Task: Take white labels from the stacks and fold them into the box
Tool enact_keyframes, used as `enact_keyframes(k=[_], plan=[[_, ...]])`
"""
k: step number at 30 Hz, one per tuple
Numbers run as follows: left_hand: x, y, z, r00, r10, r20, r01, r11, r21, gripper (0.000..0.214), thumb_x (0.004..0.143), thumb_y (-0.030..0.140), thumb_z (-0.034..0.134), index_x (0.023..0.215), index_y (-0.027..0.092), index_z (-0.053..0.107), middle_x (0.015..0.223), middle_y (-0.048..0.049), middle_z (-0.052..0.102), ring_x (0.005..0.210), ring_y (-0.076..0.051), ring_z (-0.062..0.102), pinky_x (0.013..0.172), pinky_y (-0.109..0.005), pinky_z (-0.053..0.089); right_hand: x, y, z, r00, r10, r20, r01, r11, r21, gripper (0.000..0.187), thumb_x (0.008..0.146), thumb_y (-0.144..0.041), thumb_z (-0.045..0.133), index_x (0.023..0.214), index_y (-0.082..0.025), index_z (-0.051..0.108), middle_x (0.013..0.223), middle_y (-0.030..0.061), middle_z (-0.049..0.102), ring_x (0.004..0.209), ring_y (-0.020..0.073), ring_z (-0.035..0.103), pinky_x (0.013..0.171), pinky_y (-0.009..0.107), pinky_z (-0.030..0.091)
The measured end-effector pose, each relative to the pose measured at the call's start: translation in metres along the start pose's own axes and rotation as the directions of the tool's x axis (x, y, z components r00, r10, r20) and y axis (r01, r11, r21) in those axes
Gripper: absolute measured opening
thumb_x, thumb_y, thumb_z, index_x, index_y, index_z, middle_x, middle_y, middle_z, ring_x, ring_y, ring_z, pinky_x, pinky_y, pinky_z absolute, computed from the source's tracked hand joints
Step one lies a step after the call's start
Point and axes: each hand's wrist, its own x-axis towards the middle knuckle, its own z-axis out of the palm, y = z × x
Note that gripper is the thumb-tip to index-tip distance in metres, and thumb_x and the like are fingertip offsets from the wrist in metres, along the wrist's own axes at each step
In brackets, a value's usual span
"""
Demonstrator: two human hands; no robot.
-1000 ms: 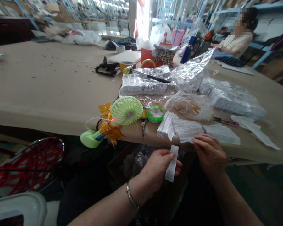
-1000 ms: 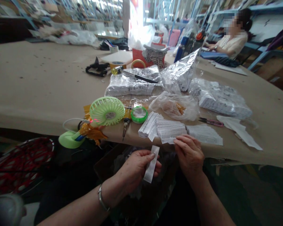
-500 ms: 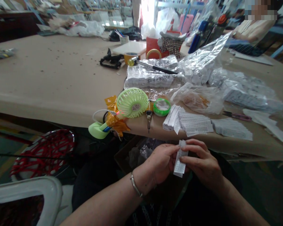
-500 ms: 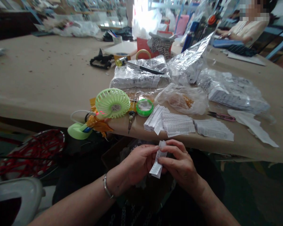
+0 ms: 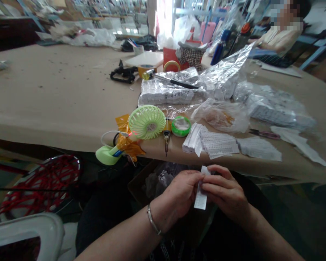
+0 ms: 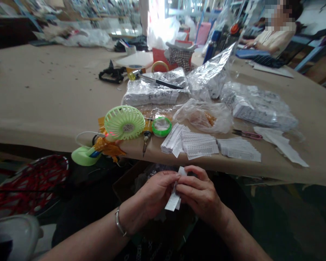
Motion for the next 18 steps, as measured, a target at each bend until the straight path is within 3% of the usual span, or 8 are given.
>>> enact_keyframes(k=[3,6,9,11,13,18], plan=[[-0.002,0.001,0.001,0.999,-0.011,-0.037,0.011,1.000,0.010,0.008,0.068,0.016,0.065,0.069,0.010,0.061,0.056,-0.0023,0.060,0.046,-0.010,0.054,0.046,-0.020,0.040,-0.003,0.001,-0.010,1.000,-0.005,-0.009,0.005,1.000,-0.017,0.033,0.078,-0.019,0.066,0.110,-0.020,0.060,0.103,0.0077,0.067,0.113,0.0273,0.050,0.089,0.045,0.050],[-0.004,0.002,0.000,0.996,-0.057,-0.072,0.064,0.993,0.098,0.010,0.080,0.020,0.057,0.078,0.010,0.060,0.065,-0.0077,0.067,0.051,-0.014,0.060,0.052,-0.025,0.048,-0.012,0.016,-0.033,0.980,0.085,-0.180,-0.125,0.967,-0.223,0.040,0.081,-0.021,0.062,0.119,-0.021,0.054,0.109,0.0103,0.062,0.112,0.0280,0.051,0.092,0.048,0.047],[-0.004,0.000,-0.001,0.991,-0.072,-0.114,0.090,0.982,0.164,0.009,0.084,0.020,0.053,0.082,0.011,0.056,0.067,-0.0087,0.068,0.054,-0.015,0.062,0.055,-0.027,0.050,-0.029,0.041,-0.055,0.903,0.204,-0.379,-0.393,0.749,-0.533,0.051,0.082,-0.027,0.061,0.129,-0.016,0.047,0.115,0.0160,0.058,0.113,0.0317,0.049,0.095,0.053,0.041],[-0.004,-0.002,-0.002,0.990,-0.077,-0.120,0.098,0.979,0.181,0.008,0.084,0.019,0.053,0.083,0.011,0.055,0.066,-0.0083,0.068,0.054,-0.015,0.062,0.055,-0.027,0.050,-0.043,0.055,-0.062,0.888,0.291,-0.356,-0.460,0.577,-0.675,0.056,0.083,-0.034,0.060,0.132,-0.012,0.045,0.121,0.0193,0.055,0.115,0.0354,0.047,0.095,0.055,0.039],[-0.004,-0.003,-0.003,0.989,-0.079,-0.128,0.102,0.977,0.185,0.009,0.085,0.020,0.052,0.083,0.012,0.054,0.066,-0.0079,0.068,0.054,-0.015,0.062,0.054,-0.026,0.050,-0.055,0.064,-0.065,0.892,0.332,-0.307,-0.442,0.498,-0.746,0.050,0.085,-0.031,0.057,0.130,-0.012,0.048,0.123,0.0178,0.056,0.115,0.0344,0.048,0.096,0.053,0.038],[-0.005,-0.004,-0.004,0.986,-0.076,-0.147,0.105,0.973,0.205,0.010,0.085,0.021,0.053,0.082,0.012,0.054,0.066,-0.0077,0.067,0.054,-0.015,0.062,0.053,-0.026,0.049,-0.067,0.070,-0.070,0.918,0.244,-0.313,-0.397,0.564,-0.724,0.029,0.085,-0.020,0.056,0.113,-0.019,0.062,0.109,0.0094,0.067,0.105,0.0255,0.056,0.094,0.044,0.041]])
